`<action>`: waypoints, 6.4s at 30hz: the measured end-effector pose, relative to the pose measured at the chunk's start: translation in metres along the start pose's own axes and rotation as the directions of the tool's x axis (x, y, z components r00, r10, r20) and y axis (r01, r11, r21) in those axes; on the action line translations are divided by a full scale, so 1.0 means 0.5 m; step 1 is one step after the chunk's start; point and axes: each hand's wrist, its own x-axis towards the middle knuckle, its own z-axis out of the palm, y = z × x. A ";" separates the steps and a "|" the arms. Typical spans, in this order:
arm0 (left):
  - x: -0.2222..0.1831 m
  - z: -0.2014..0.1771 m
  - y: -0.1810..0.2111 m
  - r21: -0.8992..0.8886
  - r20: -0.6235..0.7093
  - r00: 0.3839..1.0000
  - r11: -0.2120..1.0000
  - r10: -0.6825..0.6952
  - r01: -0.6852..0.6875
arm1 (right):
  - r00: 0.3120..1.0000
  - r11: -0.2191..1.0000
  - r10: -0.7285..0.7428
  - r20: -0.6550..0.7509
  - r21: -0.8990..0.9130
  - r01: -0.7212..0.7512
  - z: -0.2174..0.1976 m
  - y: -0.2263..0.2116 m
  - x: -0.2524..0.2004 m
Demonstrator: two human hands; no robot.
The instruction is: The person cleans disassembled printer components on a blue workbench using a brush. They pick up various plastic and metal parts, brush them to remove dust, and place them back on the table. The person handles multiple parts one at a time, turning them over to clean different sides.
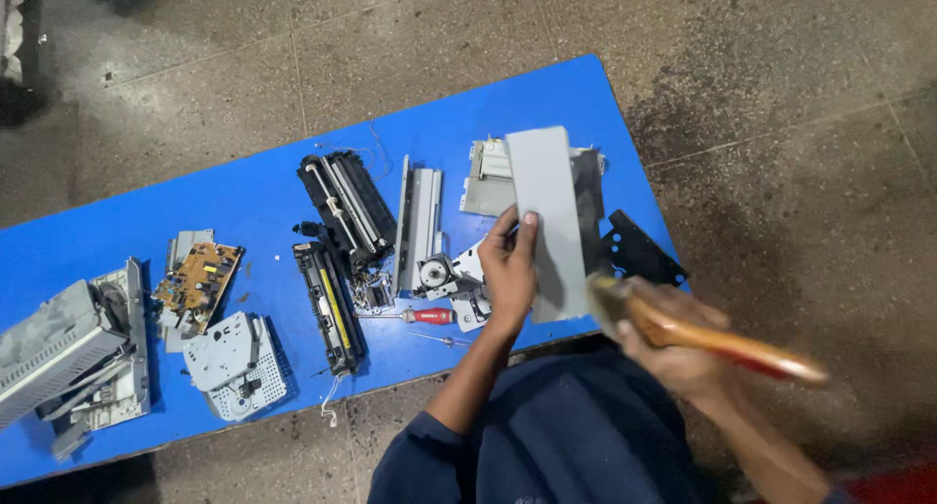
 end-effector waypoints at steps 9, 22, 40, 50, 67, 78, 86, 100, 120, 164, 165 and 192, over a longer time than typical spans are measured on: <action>-0.027 -0.036 -0.006 0.124 0.003 0.999 0.991 0.043 -0.043 | 0.972 0.990 -0.140 -0.187 -0.049 0.133 -0.002 0.154 0.261; -0.044 -0.042 0.008 0.158 -0.011 1.000 0.987 -0.001 0.003 | 0.799 0.845 -0.532 0.281 0.117 0.521 -0.036 0.072 0.202; -0.060 -0.017 0.058 0.038 -0.278 0.942 0.982 0.187 -0.184 | 0.988 0.948 0.123 0.093 -0.307 -0.089 -0.021 0.050 0.066; -0.032 -0.027 0.119 0.038 -0.308 0.900 0.949 0.308 -0.312 | 0.990 0.994 0.100 -0.101 -0.031 -0.103 0.027 0.069 0.025; -0.049 -0.049 0.086 0.321 -0.189 0.936 0.920 0.296 -0.226 | 0.976 0.999 0.027 -0.218 0.037 -0.020 0.029 0.081 0.020; -0.057 -0.023 0.053 0.280 0.095 0.983 0.944 0.156 -0.177 | 0.977 0.961 -0.206 0.057 -0.174 0.213 0.002 -0.005 0.242; -0.027 -0.040 -0.018 0.302 0.148 0.967 0.921 0.208 -0.244 | 0.993 0.994 -0.029 0.119 -0.100 0.041 0.062 -0.035 0.216; 0.030 -0.015 -0.051 0.105 -0.021 0.995 0.990 0.099 -0.096 | 0.972 0.998 0.063 0.224 0.007 -0.067 0.101 0.020 0.034; 0.010 -0.029 -0.212 -0.456 0.179 0.715 0.587 -0.676 0.669 | 0.627 0.773 0.633 0.454 -0.414 -0.481 0.195 0.450 -0.117; -0.045 -0.097 -0.361 -0.278 -0.281 0.750 0.798 -0.600 0.534 | 0.692 0.738 0.401 0.600 -0.659 0.143 0.413 0.465 0.413; -0.039 -0.093 -0.363 -0.246 -0.306 0.755 0.814 -0.581 0.527 | 0.687 0.754 0.394 0.611 -0.642 0.139 0.399 0.464 0.420; 0.170 -0.021 -0.298 -0.363 -0.285 0.818 0.846 -0.500 0.391 | 0.855 0.927 0.307 0.419 0.072 -0.368 0.138 0.410 0.270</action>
